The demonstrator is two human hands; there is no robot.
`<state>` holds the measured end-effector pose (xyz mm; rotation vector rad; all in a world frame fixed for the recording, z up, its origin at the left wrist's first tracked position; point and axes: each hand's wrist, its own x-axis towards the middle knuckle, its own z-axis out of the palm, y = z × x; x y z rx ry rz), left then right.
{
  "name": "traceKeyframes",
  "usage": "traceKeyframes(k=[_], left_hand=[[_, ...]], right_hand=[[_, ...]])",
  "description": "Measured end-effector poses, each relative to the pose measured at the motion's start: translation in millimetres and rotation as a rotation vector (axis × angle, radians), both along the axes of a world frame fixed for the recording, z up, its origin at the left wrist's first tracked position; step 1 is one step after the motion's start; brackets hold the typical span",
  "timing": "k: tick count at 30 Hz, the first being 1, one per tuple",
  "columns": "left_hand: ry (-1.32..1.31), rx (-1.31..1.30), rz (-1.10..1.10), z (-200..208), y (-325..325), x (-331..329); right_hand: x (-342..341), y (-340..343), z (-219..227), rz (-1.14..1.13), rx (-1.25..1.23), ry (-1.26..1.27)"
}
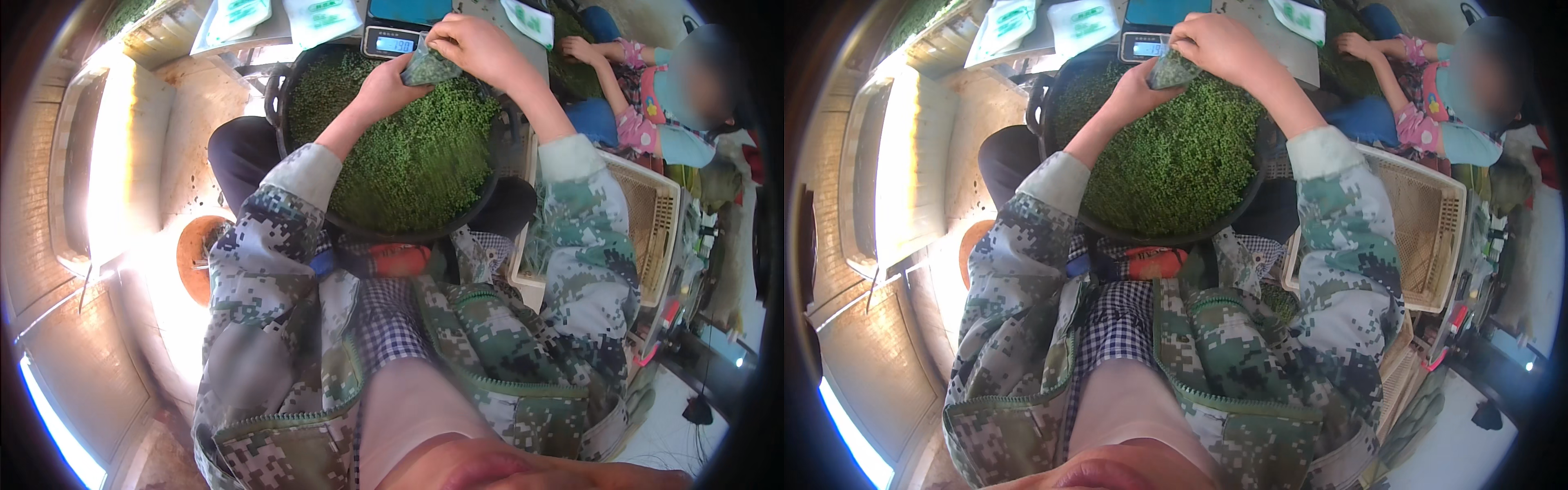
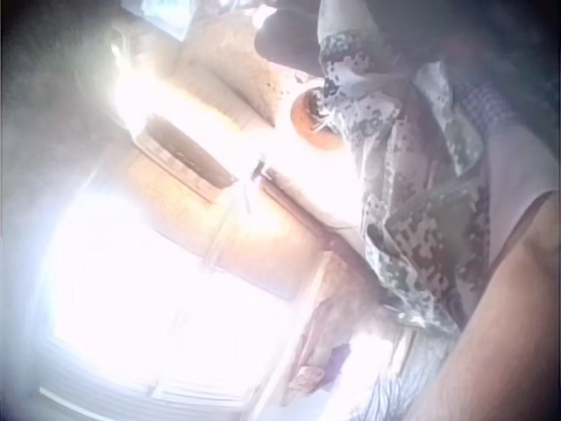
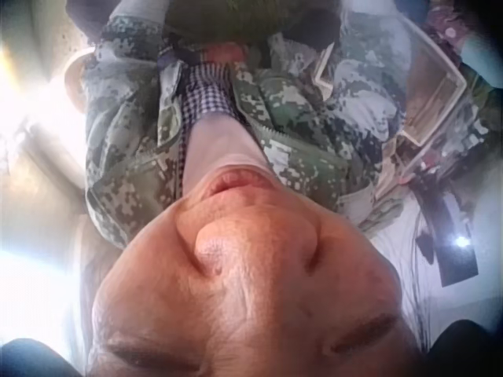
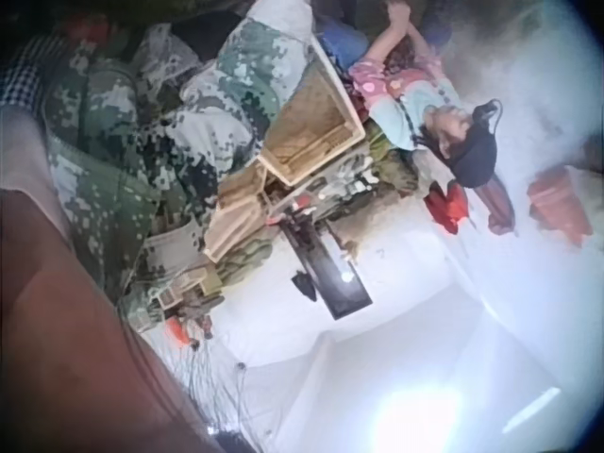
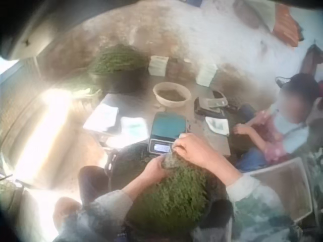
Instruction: The person scoops green peas from a large bowl into small plastic bags, weighs each bag on a digital scale, and places the filled bags into a basket. The process is repeated continuously.
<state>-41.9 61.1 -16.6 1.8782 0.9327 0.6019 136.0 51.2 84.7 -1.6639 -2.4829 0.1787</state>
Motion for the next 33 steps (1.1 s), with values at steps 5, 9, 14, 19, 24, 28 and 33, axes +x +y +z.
traceKeyframes(k=[5, 9, 14, 19, 24, 28, 33], left_hand=[[-0.314, -0.141, -0.042, -12, -20, 3], [-0.239, 0.149, -0.206, 10, -48, 24], [-0.201, 0.049, -0.219, -7, -43, 25], [-0.077, 0.177, -0.386, -3, -65, 54], [-0.028, -0.162, -0.403, -3, -68, 50], [-0.09, -0.19, -0.62, 23, -95, 93], [0.121, 0.053, -0.598, 11, -103, 110]], right_hand=[[-14, -82, 22, 0.124, 0.12, -0.144], [4, -104, -1, 0.064, -0.167, -0.241], [14, -133, 5, -0.002, 0.019, -0.007], [32, -145, -49, -0.004, -0.203, 0.119], [26, -182, -23, -0.15, 0.064, 0.158], [56, -225, -34, -0.401, 0.407, 0.262], [176, -295, -88, -0.809, 0.625, 0.145]])
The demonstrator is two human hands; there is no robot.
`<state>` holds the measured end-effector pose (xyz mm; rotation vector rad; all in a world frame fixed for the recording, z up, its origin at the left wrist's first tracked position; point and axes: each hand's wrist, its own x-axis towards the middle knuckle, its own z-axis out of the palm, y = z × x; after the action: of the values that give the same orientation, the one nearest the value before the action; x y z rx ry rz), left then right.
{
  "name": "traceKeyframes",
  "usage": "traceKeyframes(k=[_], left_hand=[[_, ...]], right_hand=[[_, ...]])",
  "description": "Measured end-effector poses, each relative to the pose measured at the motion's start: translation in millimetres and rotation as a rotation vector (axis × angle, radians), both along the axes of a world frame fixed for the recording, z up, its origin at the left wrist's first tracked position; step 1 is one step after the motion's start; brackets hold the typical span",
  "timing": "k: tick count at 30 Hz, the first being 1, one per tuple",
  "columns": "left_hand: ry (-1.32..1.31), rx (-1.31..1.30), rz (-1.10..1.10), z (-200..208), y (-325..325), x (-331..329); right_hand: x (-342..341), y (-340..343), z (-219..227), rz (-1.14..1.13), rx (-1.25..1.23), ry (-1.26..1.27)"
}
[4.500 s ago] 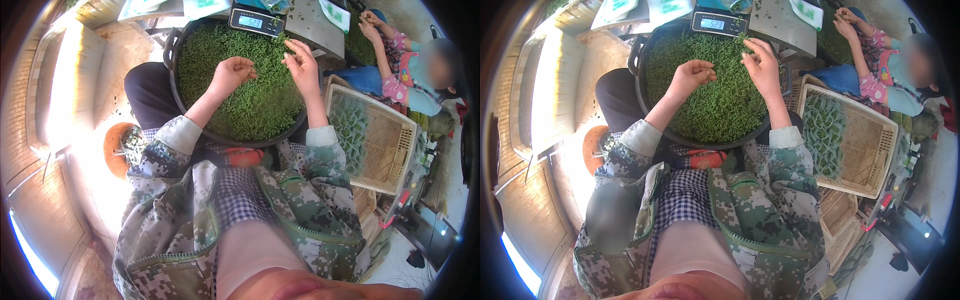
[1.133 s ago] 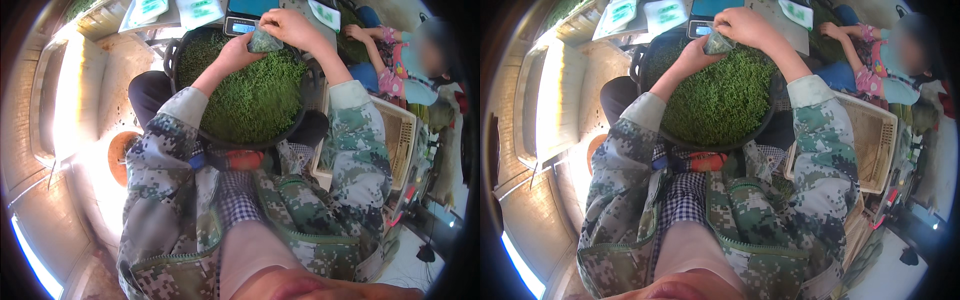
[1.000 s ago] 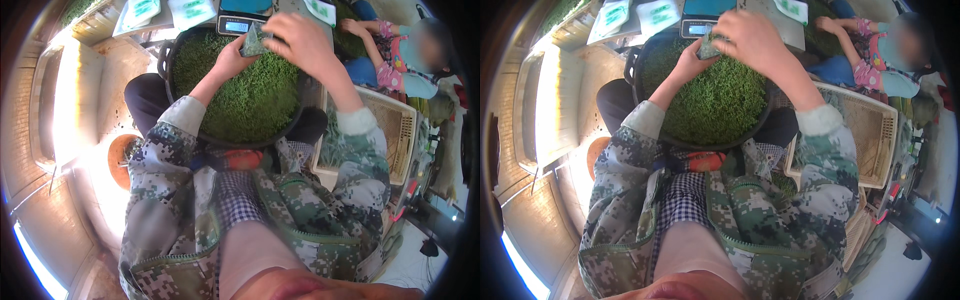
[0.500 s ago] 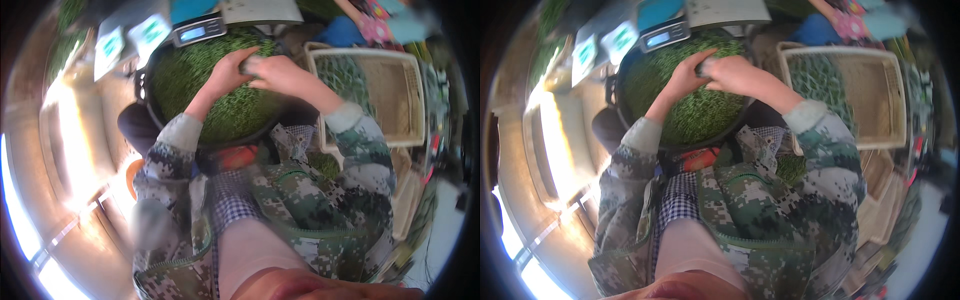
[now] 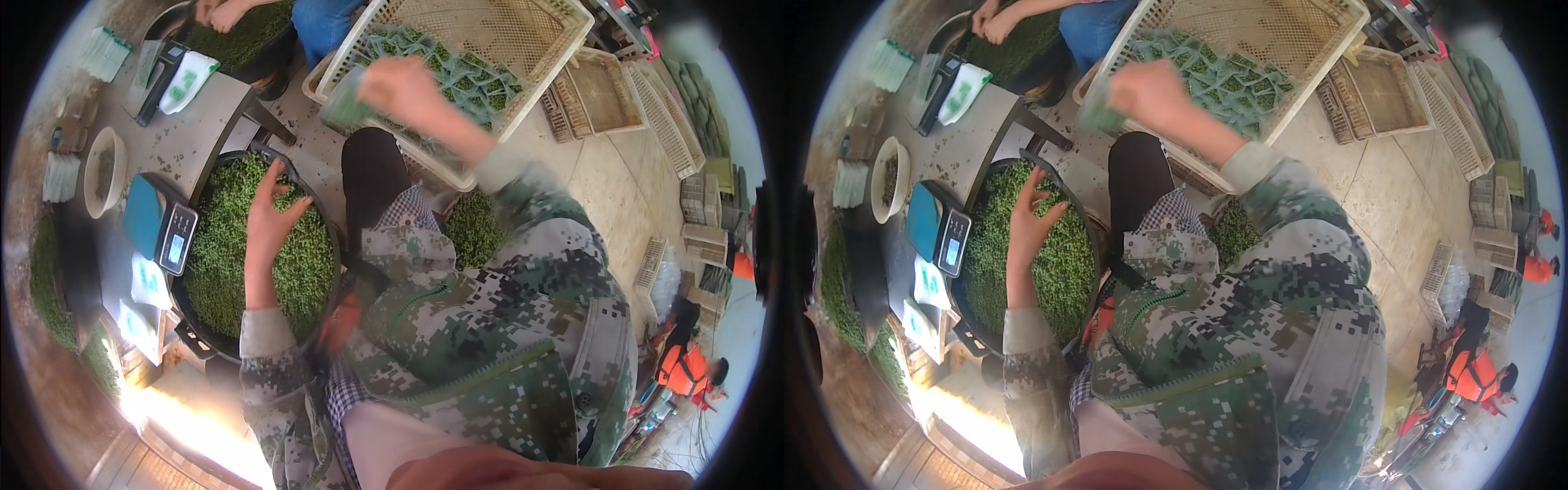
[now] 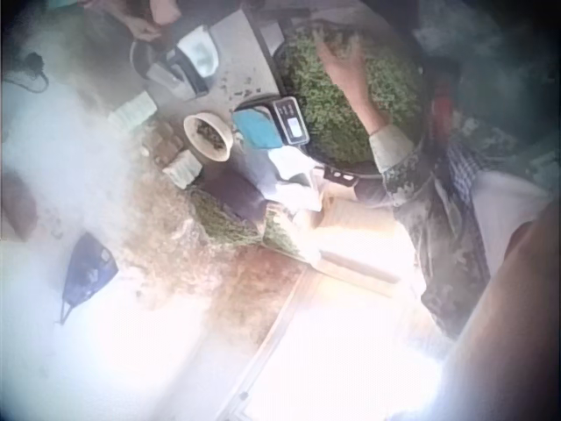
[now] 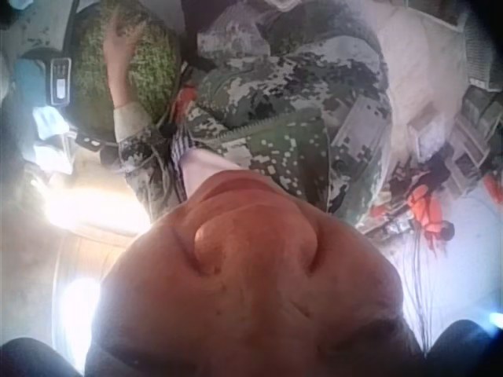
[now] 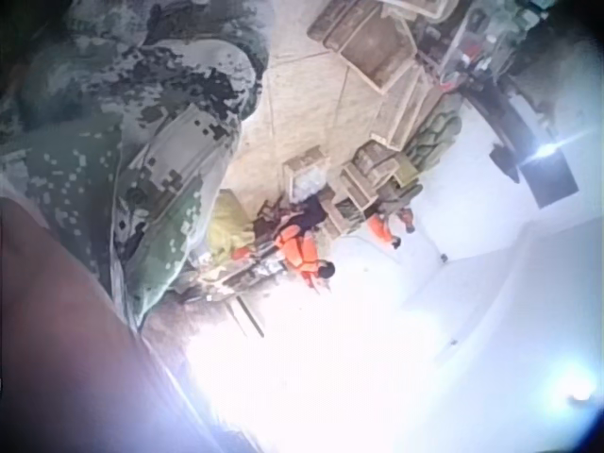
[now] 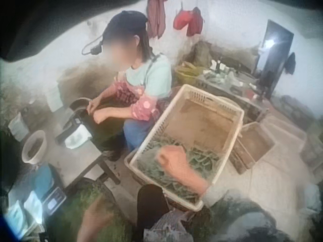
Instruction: The person scoops green peas from a large bowl into small plastic bags, weighs each bag on a digital scale, and places the filled bags into a basket. The process is repeated continuously.
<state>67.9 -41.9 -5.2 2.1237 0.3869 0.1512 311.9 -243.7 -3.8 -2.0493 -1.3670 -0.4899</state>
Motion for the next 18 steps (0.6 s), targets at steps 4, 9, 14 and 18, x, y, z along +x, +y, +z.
traceKeyframes(k=[4, 9, 14, 18], left_hand=[[0.058, -0.054, 0.075, -13, 12, -21], [0.009, 0.001, 0.035, -18, 17, -42], [0.179, -0.046, 0.578, -12, 72, -148], [0.241, 0.306, 0.836, 6, 130, -235]], right_hand=[[132, -89, -24, -0.722, -0.163, -0.206], [199, -179, -100, -0.542, -0.805, 0.232], [151, -137, -49, -0.805, -0.724, 0.083], [81, -65, -63, -0.336, -0.181, 0.053]])
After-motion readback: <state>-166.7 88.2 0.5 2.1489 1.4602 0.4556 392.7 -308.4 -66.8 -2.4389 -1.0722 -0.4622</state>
